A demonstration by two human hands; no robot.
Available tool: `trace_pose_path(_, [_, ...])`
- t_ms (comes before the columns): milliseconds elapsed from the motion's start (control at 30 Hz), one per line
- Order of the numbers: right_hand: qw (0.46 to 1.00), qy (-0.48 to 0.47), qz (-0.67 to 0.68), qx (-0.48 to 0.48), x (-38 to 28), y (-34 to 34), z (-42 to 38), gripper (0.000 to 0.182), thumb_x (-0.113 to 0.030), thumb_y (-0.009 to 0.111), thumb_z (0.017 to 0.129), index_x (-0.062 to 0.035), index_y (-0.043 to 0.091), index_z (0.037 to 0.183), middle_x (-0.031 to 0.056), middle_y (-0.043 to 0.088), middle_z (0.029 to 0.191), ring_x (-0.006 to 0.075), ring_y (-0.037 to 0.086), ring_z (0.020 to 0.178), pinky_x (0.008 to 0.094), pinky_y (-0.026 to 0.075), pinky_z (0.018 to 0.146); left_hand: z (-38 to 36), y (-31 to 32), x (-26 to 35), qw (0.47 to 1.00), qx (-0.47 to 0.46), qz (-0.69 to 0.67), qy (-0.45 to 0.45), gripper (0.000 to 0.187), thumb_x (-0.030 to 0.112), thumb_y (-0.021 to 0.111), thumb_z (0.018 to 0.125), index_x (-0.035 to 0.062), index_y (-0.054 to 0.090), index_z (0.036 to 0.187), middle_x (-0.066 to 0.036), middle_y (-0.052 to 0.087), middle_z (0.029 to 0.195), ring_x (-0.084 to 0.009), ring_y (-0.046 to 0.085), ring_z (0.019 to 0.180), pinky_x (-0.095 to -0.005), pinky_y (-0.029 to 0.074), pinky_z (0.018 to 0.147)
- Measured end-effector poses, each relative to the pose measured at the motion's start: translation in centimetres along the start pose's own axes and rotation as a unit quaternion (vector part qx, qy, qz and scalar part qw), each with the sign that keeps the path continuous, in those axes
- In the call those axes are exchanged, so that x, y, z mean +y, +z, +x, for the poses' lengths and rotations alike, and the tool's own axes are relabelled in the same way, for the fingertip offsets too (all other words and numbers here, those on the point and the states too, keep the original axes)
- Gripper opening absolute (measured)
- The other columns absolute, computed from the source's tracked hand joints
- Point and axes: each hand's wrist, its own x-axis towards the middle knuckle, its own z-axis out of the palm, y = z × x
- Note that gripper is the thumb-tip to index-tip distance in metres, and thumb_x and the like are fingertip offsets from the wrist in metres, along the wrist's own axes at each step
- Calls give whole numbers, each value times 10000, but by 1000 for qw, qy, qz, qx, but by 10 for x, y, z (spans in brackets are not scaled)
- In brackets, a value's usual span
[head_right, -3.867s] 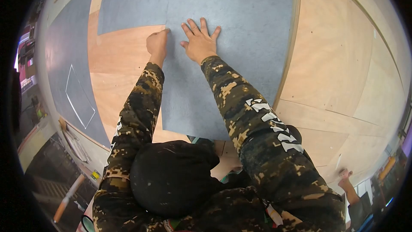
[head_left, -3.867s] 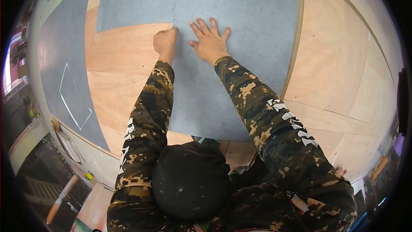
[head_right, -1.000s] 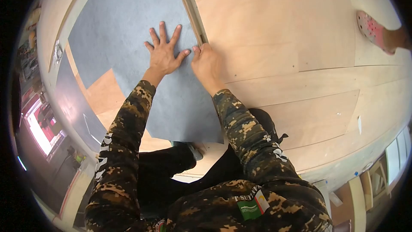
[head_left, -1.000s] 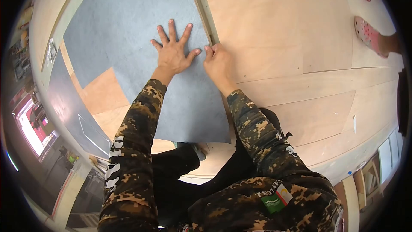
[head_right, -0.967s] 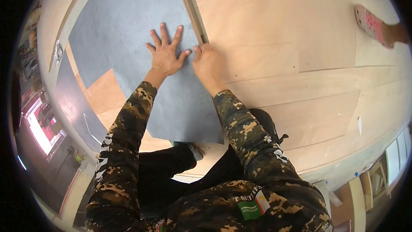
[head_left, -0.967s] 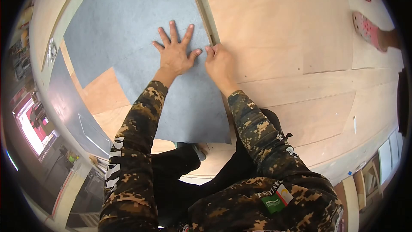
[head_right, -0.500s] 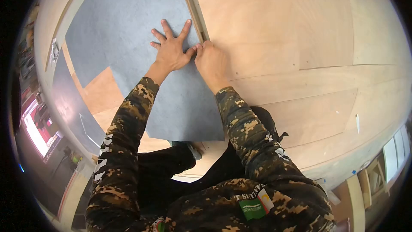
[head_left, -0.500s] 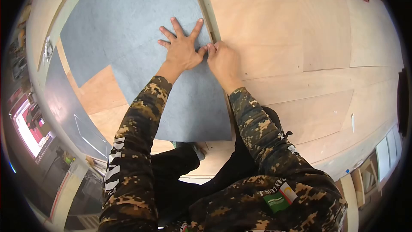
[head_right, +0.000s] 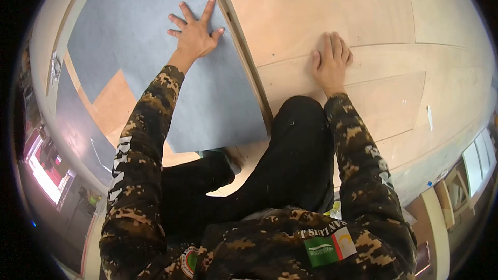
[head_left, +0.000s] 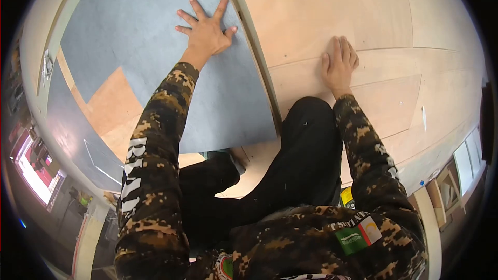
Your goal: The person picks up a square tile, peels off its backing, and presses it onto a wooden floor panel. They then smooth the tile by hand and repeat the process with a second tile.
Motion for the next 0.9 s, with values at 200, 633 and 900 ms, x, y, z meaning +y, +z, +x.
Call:
trace_pose_path(200, [999, 15, -38, -32, -5, 1, 6, 540, -296, 571, 868, -73, 502, 1355, 171, 453, 1400, 339, 376, 1298, 546, 235, 1054, -3, 44, 0, 994, 99, 42, 30, 728, 584, 464, 918, 372, 151, 1540, -310, -21, 1567, -723, -48, 1304, -846, 99, 953])
trace_pose_path(633, [999, 2, -47, 15, 1, 9, 17, 507, -307, 578, 865, -116, 523, 1331, 132, 463, 1393, 306, 385, 1290, 527, 254, 1054, -21, 40, 19, 990, 129, 39, 48, 731, 622, 410, 927, 318, 170, 1547, -276, 21, 1582, -682, -31, 1342, -834, 74, 973])
trace_pose_path(900, [999, -5, -33, 39, 4, 16, 8, 500, -312, 568, 867, -129, 524, 1331, 113, 468, 1388, 295, 388, 1288, 533, 248, 1061, -66, 67, 47, 980, 188, 9, 60, 688, 581, 312, 967, 239, 185, 1550, -289, 34, 1577, -647, -39, 1368, -814, 35, 997])
